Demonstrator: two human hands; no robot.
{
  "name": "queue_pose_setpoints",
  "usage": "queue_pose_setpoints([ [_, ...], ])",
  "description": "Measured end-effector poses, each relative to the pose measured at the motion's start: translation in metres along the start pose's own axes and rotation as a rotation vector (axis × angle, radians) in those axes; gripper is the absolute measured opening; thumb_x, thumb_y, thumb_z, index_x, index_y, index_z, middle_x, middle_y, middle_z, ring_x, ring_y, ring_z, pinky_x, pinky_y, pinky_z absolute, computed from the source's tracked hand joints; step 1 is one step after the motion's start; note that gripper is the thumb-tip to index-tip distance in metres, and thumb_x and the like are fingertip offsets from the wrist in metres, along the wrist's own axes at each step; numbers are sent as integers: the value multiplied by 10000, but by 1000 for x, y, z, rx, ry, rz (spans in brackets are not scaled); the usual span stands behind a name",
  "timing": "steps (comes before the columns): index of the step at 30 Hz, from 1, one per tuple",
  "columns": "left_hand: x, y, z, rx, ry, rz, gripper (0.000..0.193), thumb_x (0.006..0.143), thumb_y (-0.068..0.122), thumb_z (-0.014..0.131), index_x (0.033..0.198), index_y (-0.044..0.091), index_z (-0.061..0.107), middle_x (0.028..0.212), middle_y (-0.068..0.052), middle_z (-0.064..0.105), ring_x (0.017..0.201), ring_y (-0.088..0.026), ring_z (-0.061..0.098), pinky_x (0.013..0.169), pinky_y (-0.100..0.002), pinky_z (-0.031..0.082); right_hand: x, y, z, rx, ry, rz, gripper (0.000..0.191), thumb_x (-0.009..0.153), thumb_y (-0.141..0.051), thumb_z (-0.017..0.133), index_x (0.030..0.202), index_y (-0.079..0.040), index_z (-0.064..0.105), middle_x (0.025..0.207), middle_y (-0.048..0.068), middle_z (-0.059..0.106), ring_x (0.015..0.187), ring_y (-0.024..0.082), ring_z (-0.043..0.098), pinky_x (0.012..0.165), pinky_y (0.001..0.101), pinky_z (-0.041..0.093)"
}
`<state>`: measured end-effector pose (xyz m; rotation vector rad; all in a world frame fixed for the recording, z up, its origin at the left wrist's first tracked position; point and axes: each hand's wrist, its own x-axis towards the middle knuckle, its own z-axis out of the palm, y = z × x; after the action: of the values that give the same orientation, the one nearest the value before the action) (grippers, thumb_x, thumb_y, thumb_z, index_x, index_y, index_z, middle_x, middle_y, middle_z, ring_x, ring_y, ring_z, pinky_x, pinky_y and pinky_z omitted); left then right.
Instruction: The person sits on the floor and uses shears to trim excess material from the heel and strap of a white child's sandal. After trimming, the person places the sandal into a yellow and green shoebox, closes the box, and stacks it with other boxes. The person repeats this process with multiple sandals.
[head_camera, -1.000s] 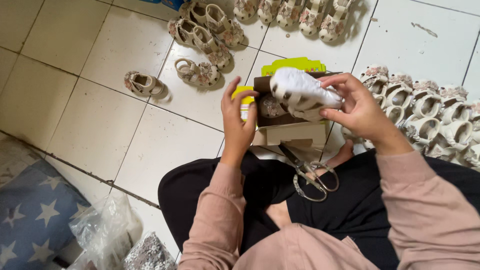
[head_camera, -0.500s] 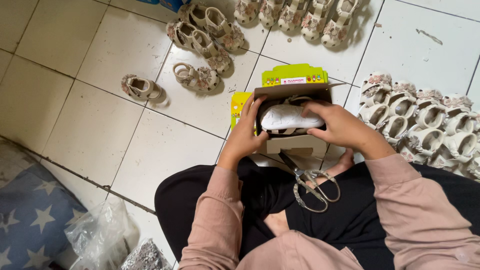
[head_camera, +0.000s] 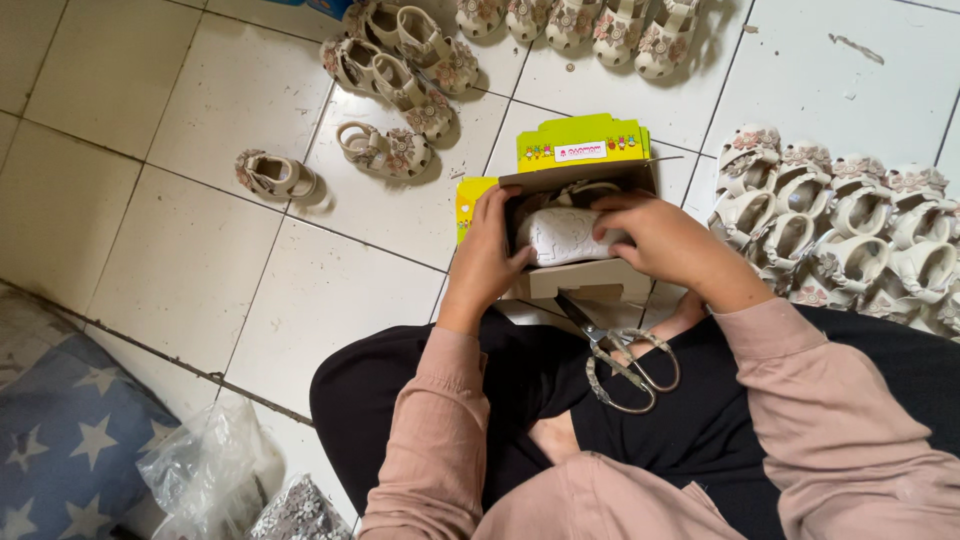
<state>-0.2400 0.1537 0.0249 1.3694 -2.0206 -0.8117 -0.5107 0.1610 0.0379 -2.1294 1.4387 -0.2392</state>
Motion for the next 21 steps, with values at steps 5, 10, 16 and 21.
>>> queue_pose_setpoints([
  [5, -7, -24, -14, -611, -149, -245, 664, 897, 131, 724, 1479, 180, 409, 1568, -66, 441, 1392, -324, 514, 1019, -405, 544, -25, 20, -16, 162, 401, 62, 259, 839, -105, 783, 1095, -87, 750, 1159, 125, 732, 1053, 288, 695, 880, 419, 555],
  [10, -2, -51, 7, -642, -128, -301, 507, 828, 148, 813, 1251, 162, 535, 1493, -109, 532, 1383, -329, 531, 982, -422, 584, -14, 58, 6, 844, 222, 328, 371, 761, -99, 803, 1115, -56, 701, 1049, 53, 749, 975, 183, 725, 854, 307, 603],
  [16, -1, -50, 19, -246, -84, -34, 185, 925, 196, 834, 1090, 165, 754, 1522, -194, 494, 1537, -367, 342, 1170, -484, 417, -1, 87, 26, 589, 55, 199, 463, 786, -232, 855, 1173, -18, 716, 1100, 68, 724, 927, 205, 627, 802, 326, 540],
  [21, -6, -47, 15, -345, -175, -141, 400, 788, 176, 881, 1119, 158, 657, 1576, -160, 356, 1521, -352, 306, 1051, -447, 521, -9, 91, 22, 441, 52, 120, 686, 777, -289, 897, 1338, -58, 577, 1264, 136, 649, 1169, 242, 612, 965, 344, 504],
])
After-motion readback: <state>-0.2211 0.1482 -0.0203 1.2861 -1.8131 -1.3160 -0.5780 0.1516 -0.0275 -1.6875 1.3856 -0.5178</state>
